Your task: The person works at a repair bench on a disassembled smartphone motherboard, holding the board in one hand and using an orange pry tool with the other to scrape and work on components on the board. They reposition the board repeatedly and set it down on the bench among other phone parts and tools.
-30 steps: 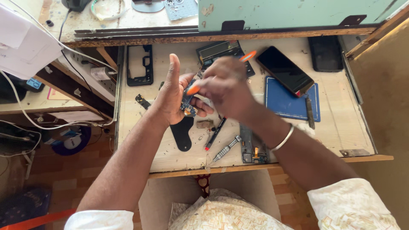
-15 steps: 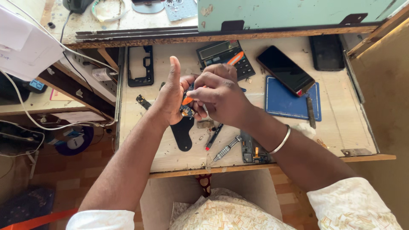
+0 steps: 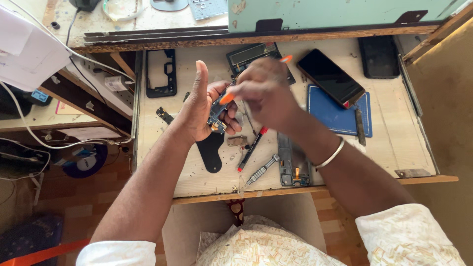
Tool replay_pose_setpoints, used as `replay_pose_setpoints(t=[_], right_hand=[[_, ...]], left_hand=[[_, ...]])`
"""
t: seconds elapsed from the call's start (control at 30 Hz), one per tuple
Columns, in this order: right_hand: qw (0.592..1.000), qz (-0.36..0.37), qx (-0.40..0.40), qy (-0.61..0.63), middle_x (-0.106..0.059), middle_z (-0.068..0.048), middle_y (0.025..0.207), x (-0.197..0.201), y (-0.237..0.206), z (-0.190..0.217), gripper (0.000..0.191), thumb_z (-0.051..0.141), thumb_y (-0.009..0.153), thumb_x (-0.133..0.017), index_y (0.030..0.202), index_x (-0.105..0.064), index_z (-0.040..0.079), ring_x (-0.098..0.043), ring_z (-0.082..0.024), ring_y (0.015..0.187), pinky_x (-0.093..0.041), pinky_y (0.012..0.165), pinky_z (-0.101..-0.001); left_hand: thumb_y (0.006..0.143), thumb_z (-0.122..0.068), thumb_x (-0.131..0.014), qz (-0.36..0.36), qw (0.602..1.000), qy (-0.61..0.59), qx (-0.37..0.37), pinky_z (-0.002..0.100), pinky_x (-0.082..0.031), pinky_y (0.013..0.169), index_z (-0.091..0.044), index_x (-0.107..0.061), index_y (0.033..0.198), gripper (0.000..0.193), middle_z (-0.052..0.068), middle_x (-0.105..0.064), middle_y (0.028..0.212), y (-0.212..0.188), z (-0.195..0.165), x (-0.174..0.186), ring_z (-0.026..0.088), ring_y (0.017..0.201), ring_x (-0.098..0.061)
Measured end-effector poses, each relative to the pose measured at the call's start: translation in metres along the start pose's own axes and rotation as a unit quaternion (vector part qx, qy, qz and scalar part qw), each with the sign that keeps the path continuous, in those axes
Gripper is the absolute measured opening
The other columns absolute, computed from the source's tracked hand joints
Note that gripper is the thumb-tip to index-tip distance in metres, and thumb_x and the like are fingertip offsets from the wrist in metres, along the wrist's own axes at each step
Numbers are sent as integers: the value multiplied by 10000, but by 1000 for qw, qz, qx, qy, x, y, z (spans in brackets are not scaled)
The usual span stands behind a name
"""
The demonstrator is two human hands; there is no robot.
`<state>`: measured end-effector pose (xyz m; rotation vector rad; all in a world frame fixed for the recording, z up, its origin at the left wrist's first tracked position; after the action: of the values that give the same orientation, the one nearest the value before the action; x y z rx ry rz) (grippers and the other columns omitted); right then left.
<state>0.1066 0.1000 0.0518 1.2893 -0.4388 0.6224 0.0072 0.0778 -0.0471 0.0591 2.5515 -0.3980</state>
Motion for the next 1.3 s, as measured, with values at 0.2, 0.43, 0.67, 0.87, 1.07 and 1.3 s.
replay_pose_setpoints(t=[0.2,0.43,0.67,0.87,1.07,1.3], right_hand=[[999,-13,-17,-33,-696,25,971,5,0,-5,266,-16,801,-811,967,-755,184,-616,-229,1040,-431,943,-415],[999,-19,31,-20,-688,30,968,1,1,6,296,-70,806,-783,965,-753,177,-632,-212,1028,-453,948,-401],[1000,-7,-1,0,-673,17,958,2,-3,3,313,-65,810,-773,1014,-773,174,-615,-229,990,-425,932,-385],[999,-21,9,-28,-689,24,966,5,-4,0,297,-60,826,-771,1006,-776,177,-623,-221,1031,-413,979,-398],[999,8,-30,24,-682,22,937,1,-1,-5,308,-52,814,-739,1004,-790,185,-621,-202,999,-425,930,-372],[1000,-11,-6,-26,-690,25,958,8,0,-4,327,-94,808,-744,998,-788,169,-621,-211,1001,-417,975,-398]], left_hand=[[711,-960,-275,-13,1000,17,-6,355,-579,533,-80,-632,1185,1062,25,-530,634,1,1,2,251,590,-700],[785,-954,-291,-27,997,41,-62,286,-555,602,-27,-666,1080,1043,0,-569,711,4,-5,5,108,584,-580],[766,-952,-281,-46,994,49,-88,216,-437,566,-66,-680,1087,1023,1,-616,803,1,-11,8,80,693,-603],[782,-965,-262,-32,993,56,-96,211,-419,548,-68,-699,1074,1039,-20,-563,775,2,-12,4,64,648,-516],[782,-962,-281,-38,994,44,-88,226,-445,549,-80,-674,1044,1000,-16,-556,766,2,-11,5,77,649,-532],[766,-962,-273,-29,995,48,-82,225,-439,537,-87,-697,1063,1016,-12,-553,764,3,-9,3,83,630,-522]])
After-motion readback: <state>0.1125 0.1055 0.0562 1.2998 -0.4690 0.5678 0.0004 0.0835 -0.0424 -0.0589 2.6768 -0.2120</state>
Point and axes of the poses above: each hand's wrist, its own y-axis towards the middle knuckle, its own x-axis out of the back of the hand, z = x × y, the point moved 8 cm from there along y, towards the middle knuckle
